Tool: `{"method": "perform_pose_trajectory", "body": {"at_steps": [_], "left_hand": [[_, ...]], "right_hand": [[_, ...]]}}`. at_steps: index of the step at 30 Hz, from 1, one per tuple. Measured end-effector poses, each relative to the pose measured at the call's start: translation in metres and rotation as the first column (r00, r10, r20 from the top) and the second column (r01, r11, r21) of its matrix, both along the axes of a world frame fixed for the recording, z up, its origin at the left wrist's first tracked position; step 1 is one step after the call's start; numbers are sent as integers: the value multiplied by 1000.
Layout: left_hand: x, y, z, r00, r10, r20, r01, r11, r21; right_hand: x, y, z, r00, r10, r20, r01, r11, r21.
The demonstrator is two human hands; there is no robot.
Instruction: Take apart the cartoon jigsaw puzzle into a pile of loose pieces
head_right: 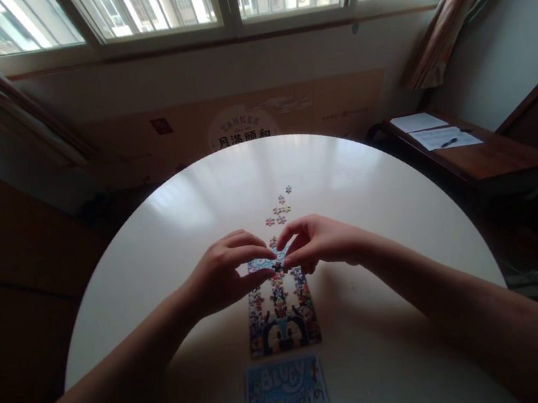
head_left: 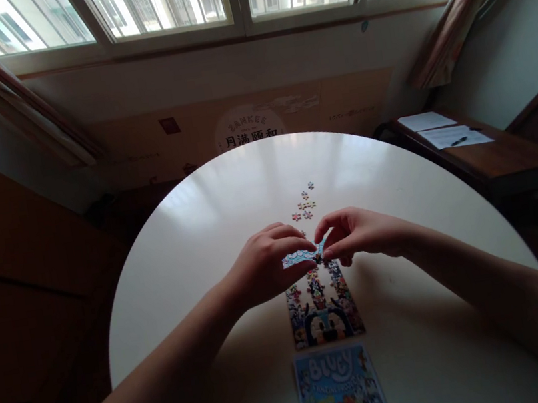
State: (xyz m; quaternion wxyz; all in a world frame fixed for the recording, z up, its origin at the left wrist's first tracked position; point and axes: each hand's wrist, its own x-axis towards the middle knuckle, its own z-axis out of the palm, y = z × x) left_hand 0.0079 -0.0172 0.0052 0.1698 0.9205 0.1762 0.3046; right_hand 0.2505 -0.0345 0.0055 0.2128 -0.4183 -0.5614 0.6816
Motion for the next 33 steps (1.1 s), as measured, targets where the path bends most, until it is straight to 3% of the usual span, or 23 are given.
{"method": "perform_pose_trajectory", "body": {"at_steps": [14,23,27,33], "left_hand": [[-1,0,-2,996,-21,-88,27,997,66],[-1,1,-2,996,90,13,-91,994,63],[-1,1,1,990,139,34,-138,990,-39],[0,1,4,989,143,32,-124,935,-332]], "right_hand": [[0,1,-7,1000,-8,-25,9,1000,26],[-7,-2,-10,994,-5,-113,8,999,33],[-10,-5,-11,993,-52,-106,66,989,136],[-12,-12,-11,978,-180,-108,203,939,276]]}}
